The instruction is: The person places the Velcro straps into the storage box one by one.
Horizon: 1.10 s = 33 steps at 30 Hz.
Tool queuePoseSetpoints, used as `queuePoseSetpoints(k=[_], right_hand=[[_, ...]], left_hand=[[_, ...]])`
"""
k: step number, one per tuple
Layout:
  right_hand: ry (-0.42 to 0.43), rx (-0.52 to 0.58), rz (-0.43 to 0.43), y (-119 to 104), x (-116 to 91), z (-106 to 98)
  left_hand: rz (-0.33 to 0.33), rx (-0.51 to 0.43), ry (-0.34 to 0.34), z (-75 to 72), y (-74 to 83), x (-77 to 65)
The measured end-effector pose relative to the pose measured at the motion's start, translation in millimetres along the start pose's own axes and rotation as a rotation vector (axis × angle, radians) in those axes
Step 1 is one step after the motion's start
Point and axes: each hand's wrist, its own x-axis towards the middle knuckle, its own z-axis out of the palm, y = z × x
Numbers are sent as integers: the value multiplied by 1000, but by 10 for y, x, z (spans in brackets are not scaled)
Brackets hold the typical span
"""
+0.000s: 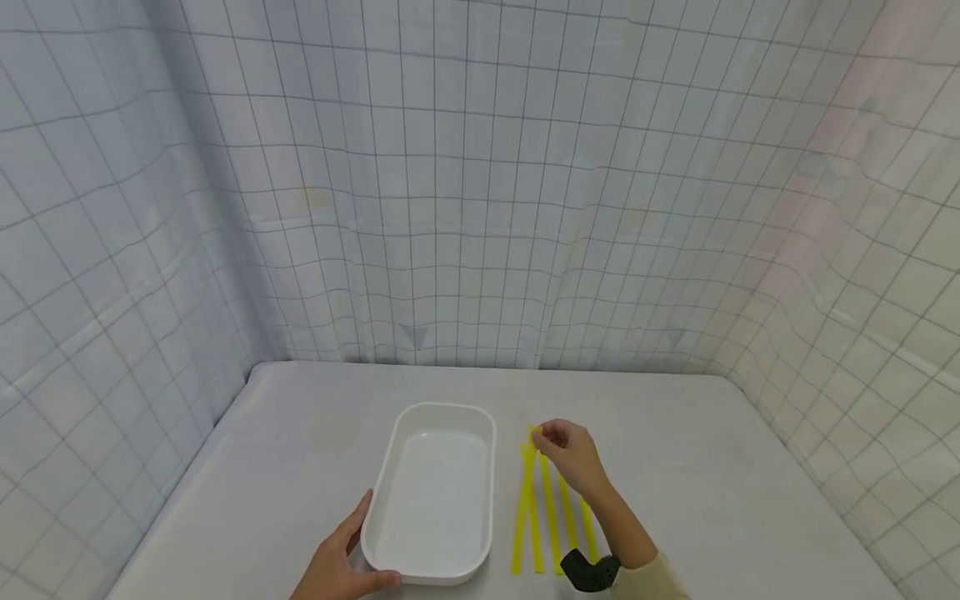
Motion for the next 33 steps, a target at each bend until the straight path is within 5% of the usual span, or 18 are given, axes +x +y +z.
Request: queuePoseSetpoints(k=[14, 33], right_hand=[[-212, 27, -72, -302, -236, -186], [-226, 51, -150, -408, -409, -193]], left_hand=[[28, -19, 0, -19, -11, -26], [11, -45, -2, 1, 21, -46]])
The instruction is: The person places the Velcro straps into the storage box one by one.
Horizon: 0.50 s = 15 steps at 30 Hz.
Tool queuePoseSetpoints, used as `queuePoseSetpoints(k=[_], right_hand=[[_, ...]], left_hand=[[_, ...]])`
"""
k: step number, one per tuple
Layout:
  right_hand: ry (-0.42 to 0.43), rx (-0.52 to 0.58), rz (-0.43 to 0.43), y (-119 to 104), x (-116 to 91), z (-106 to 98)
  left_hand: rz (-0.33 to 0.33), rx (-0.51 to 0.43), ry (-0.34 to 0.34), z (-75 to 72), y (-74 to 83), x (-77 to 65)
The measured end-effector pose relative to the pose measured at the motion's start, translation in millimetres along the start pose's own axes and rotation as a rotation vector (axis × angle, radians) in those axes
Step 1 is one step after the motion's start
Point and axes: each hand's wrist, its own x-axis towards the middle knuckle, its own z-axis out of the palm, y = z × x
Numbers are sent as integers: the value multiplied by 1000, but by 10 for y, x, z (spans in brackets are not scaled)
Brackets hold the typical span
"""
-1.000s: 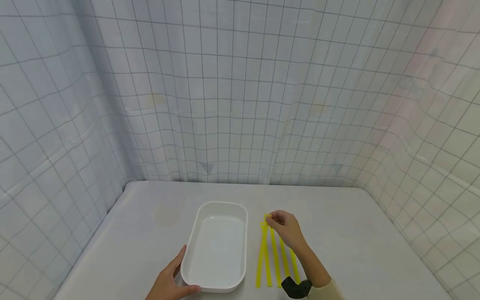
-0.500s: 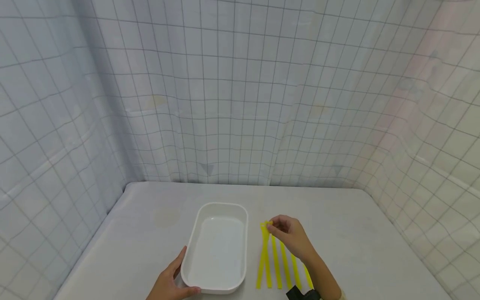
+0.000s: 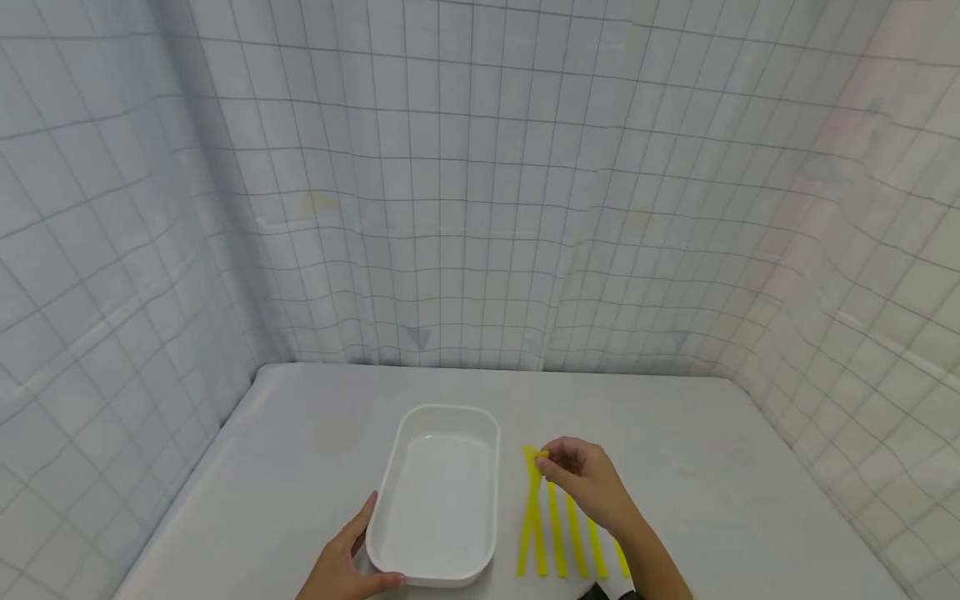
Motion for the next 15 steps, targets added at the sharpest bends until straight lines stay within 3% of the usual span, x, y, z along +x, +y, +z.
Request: queuePoseSetpoints(k=[10, 15], right_hand=[[-36, -20, -70, -145, -70, -55], [-85, 52, -91, -231, -39, -69]], left_hand=[[-3, 40, 6, 1, 11, 10], [0, 48, 9, 4, -10, 21]])
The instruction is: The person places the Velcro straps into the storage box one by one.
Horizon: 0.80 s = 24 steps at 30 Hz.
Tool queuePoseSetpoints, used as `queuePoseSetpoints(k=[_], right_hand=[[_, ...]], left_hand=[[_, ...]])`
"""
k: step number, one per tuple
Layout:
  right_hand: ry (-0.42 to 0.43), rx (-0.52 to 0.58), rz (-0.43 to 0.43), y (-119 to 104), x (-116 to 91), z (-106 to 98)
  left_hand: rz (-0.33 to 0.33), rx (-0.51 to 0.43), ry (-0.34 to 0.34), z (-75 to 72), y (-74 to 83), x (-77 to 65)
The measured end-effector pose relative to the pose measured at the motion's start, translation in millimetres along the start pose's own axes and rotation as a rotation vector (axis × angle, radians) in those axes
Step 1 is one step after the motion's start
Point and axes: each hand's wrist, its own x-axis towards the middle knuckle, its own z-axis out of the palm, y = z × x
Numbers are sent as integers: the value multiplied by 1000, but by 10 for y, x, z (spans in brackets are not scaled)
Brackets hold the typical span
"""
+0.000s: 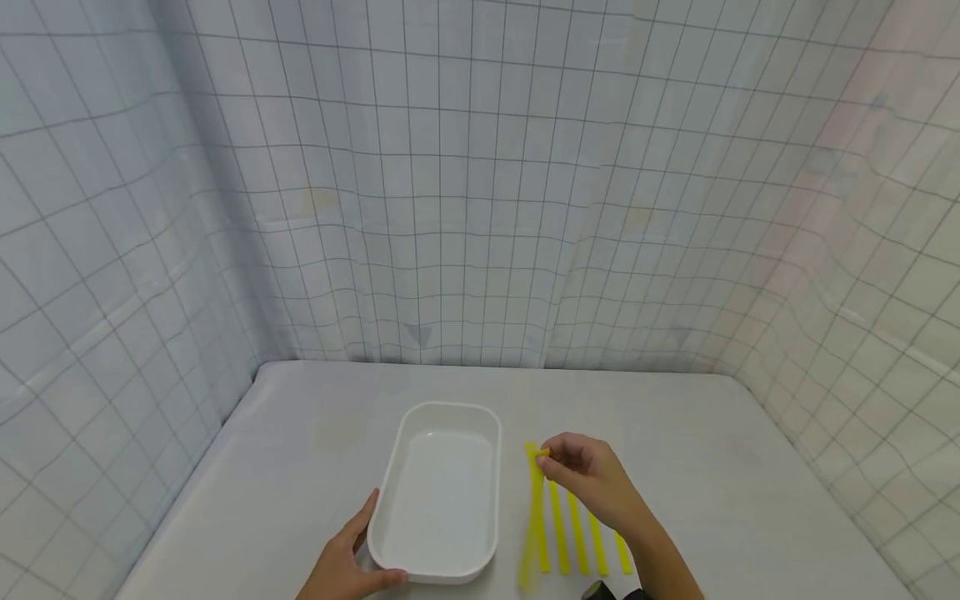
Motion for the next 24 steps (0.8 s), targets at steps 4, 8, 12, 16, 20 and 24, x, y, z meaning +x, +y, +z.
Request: queuePoseSetpoints(k=[4, 8, 12, 16, 20, 24], right_hand=[[-22, 94, -18, -76, 139, -1], [-19, 149, -19, -140, 300, 15], [9, 184, -6, -179, 430, 67], [50, 206, 10, -162, 569, 146], [86, 222, 37, -85, 722, 247], [111, 257, 87, 17, 838, 372]], left_hand=[[6, 21, 8, -3, -16, 0], [19, 31, 10, -3, -7, 2], [22, 48, 4, 18, 20, 7], [-4, 37, 0, 48, 28, 16], [-11, 11, -8, 54, 15, 24], [13, 13, -14, 48, 16, 27]])
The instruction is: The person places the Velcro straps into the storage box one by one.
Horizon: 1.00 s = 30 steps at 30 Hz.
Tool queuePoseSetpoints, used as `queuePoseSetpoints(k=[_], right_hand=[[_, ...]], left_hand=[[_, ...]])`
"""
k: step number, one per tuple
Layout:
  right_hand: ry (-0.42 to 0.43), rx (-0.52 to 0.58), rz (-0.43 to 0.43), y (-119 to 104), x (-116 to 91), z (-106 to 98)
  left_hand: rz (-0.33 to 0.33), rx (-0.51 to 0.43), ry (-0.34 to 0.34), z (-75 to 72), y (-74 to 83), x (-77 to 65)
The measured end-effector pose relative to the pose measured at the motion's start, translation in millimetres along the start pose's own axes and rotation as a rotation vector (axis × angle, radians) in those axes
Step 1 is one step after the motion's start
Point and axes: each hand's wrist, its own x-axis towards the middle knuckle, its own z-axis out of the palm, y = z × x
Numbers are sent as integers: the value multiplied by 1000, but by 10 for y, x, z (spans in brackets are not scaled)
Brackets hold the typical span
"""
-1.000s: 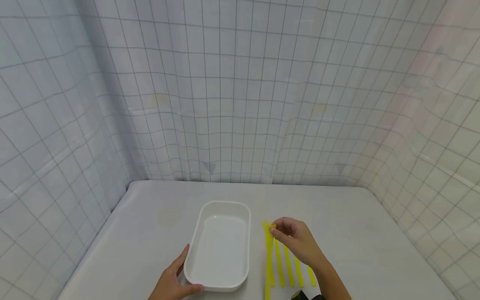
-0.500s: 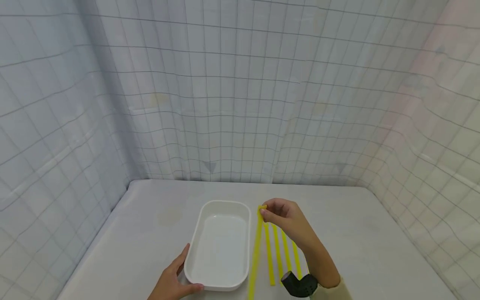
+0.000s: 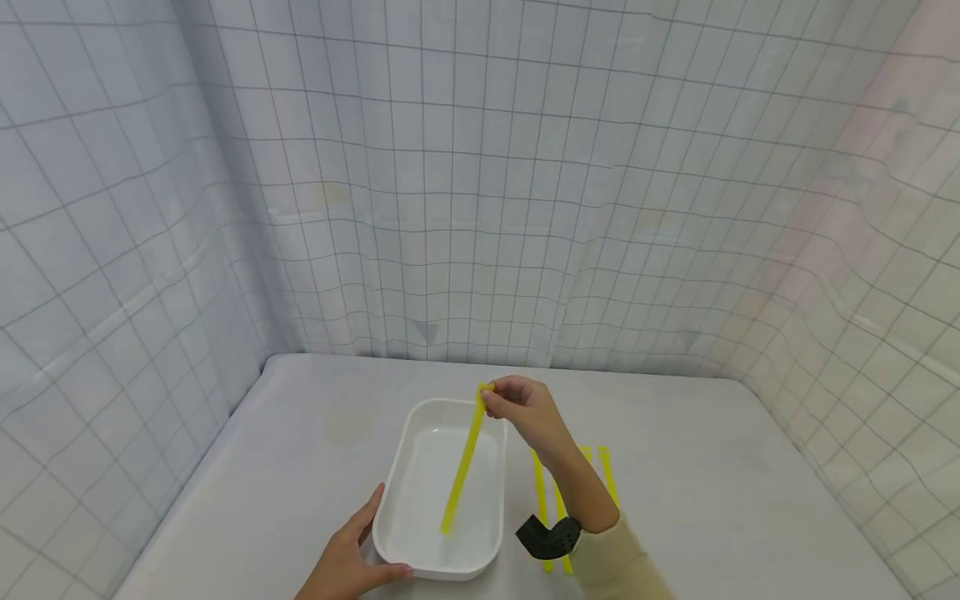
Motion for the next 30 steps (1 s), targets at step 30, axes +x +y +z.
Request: queuePoseSetpoints(k=[30], right_hand=[[55, 108, 205, 746, 274, 490]], left_hand=[[-58, 46, 14, 32, 36, 20]])
